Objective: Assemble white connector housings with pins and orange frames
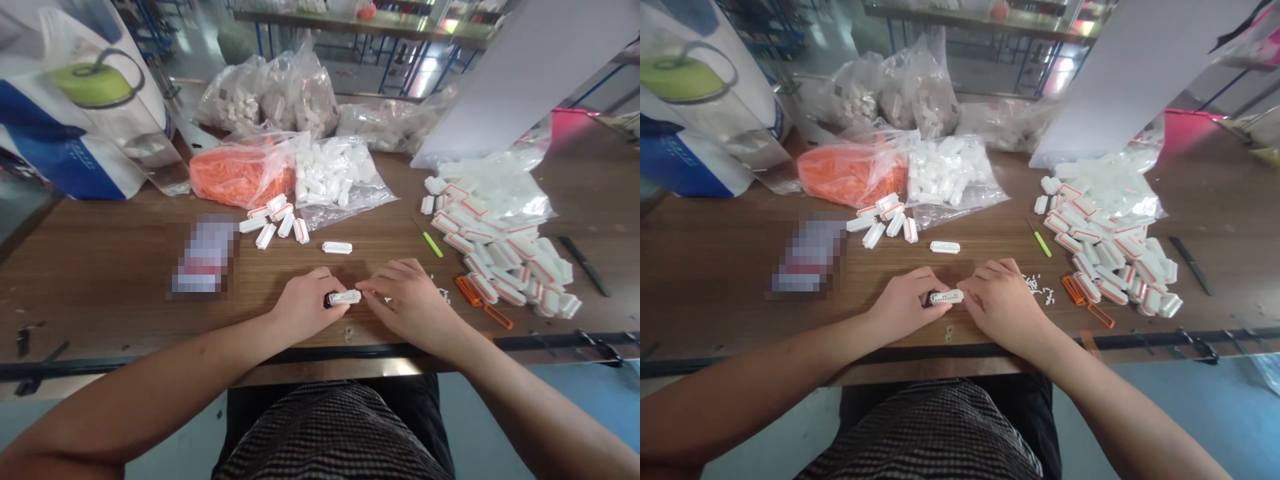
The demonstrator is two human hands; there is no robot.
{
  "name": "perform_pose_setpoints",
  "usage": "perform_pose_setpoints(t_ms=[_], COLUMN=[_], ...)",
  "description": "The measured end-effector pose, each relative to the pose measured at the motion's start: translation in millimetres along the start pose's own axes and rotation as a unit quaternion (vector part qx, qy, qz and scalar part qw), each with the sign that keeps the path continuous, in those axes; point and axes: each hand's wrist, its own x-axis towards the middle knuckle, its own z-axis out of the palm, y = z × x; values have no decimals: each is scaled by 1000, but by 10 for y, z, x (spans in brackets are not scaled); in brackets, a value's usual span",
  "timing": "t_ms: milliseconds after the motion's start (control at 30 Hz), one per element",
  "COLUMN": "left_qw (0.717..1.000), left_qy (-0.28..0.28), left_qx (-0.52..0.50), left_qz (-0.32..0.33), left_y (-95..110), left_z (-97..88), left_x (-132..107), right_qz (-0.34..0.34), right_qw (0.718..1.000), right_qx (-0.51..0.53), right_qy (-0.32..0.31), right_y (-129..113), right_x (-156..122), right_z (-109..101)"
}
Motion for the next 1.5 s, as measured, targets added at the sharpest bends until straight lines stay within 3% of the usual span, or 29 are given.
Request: perform_pose_setpoints(t_ms=[267, 367, 500, 667, 800, 1033, 1200, 1333, 1500], left_qw=[1000, 1000, 1000, 1000, 999, 999, 999, 999, 1000], left_qy=[-7, -7, -7, -1, 7, 12, 11, 7, 2], left_qx=[12, 5, 0, 2, 2, 6, 6, 6, 6], left_qz=[1, -3, 8, 29, 43, 44, 40, 35, 31], left_y=[8, 0, -18, -45, -62, -58, -65, -64, -57], left_z=[-11, -15, -7, 6, 9, 4, 12, 13, 5], left_x=[13, 15, 13, 14, 20, 18, 15, 16, 24], right_qz=[-46, -27, 88, 261, 241, 297, 313, 254, 213], right_qw=[990, 995, 991, 965, 969, 950, 946, 966, 975], right_qx=[-113, -58, 63, -25, 3, -63, -52, 15, -11], right_qy=[65, 71, 76, -14, -55, -77, -60, -53, -66], right_y=[-169, -125, 279, 955, 1159, 1062, 1185, 1249, 1216], right_x=[-84, -88, -154, -378, -498, -443, -493, -529, -483], right_z=[166, 185, 17, -266, -309, -292, -318, -302, -283])
